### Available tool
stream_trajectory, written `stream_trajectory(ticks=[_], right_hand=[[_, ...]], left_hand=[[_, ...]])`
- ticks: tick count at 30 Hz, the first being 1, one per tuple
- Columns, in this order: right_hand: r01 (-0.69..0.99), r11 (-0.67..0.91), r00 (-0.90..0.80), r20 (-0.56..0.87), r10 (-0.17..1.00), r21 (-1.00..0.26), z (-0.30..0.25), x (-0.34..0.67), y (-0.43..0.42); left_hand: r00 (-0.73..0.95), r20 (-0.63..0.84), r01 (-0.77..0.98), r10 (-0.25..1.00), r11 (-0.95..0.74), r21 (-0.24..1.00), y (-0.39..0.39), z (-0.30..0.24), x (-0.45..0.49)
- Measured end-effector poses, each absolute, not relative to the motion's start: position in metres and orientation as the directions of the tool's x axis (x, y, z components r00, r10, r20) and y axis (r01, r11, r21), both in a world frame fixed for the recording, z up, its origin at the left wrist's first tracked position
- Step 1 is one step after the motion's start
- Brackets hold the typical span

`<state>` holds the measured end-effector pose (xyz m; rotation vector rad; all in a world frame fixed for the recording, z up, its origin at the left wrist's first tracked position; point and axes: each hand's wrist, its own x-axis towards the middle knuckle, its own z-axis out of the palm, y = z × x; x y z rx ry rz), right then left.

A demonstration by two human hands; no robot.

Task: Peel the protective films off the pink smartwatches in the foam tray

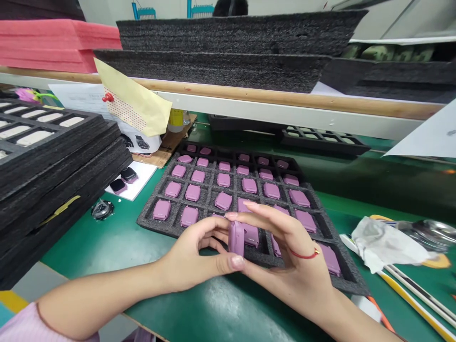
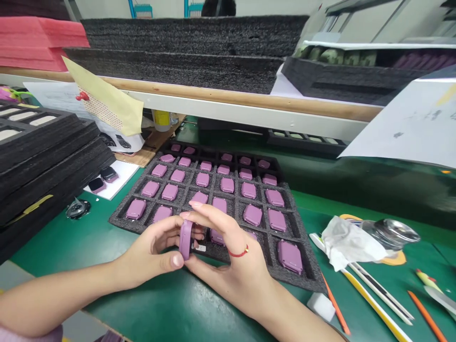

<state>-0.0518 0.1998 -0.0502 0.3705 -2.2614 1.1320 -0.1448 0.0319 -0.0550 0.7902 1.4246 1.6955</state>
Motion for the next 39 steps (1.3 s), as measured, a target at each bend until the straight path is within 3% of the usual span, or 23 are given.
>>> stream_trajectory(ticks=[5, 8, 11, 15, 17, 18, 20, 22, 23, 25, 28, 36, 39], right_hand=[[-0.513, 0.67, -0.788, 0.603, -0.12, -0.537, -0.045, -0.052, 0.202], [-0.51, 0.643, -0.813, 0.565, -0.143, -0.571, -0.036, -0.049, 0.207], [-0.493, 0.589, -0.794, 0.608, -0.004, -0.64, -0.031, -0.047, 0.212], [-0.44, 0.544, -0.751, 0.625, 0.214, -0.714, -0.027, -0.048, 0.217], [-0.453, 0.554, -0.742, 0.64, 0.2, -0.698, -0.024, -0.05, 0.22], [-0.486, 0.569, -0.74, 0.659, 0.137, -0.664, -0.022, -0.051, 0.221], [-0.566, 0.608, -0.733, 0.677, -0.061, -0.557, -0.02, -0.053, 0.222], [-0.6, 0.645, -0.734, 0.647, -0.208, -0.473, -0.02, -0.055, 0.221], [-0.591, 0.664, -0.74, 0.635, -0.221, -0.458, -0.02, -0.055, 0.22], [-0.547, 0.693, -0.758, 0.628, -0.173, -0.469, -0.022, -0.055, 0.216], [-0.501, 0.696, -0.767, 0.636, -0.082, -0.514, -0.023, -0.054, 0.21], [-0.469, 0.728, -0.737, 0.675, -0.012, -0.5, -0.016, -0.05, 0.202], [-0.472, 0.685, -0.656, 0.74, 0.147, -0.555, -0.014, -0.046, 0.202]], left_hand=[[-0.594, 0.006, -0.023, 0.804, -0.024, 0.999, 0.031, -0.05, -0.148], [-0.642, 0.212, 0.275, 0.737, -0.037, 0.961, 0.03, -0.05, -0.148], [-0.584, 0.409, 0.525, 0.701, -0.058, 0.849, 0.027, -0.052, -0.149], [-0.545, 0.451, 0.586, 0.706, -0.065, 0.808, 0.025, -0.054, -0.148], [-0.572, 0.41, 0.527, 0.711, -0.065, 0.848, 0.026, -0.055, -0.148], [-0.595, 0.357, 0.439, 0.72, -0.08, 0.895, 0.027, -0.055, -0.148], [-0.6, 0.204, 0.132, 0.774, -0.156, 0.979, 0.029, -0.055, -0.148], [-0.517, 0.07, -0.238, 0.853, -0.222, 0.946, 0.032, -0.057, -0.149], [-0.461, 0.038, -0.377, 0.887, -0.234, 0.896, 0.034, -0.058, -0.149], [-0.381, -0.005, -0.546, 0.924, -0.221, 0.808, 0.036, -0.06, -0.15], [-0.313, -0.056, -0.661, 0.948, -0.175, 0.73, 0.037, -0.062, -0.15], [-0.275, -0.068, -0.729, 0.959, -0.162, 0.665, 0.036, -0.061, -0.146], [-0.224, -0.049, -0.742, 0.973, -0.138, 0.656, 0.036, -0.061, -0.145]])
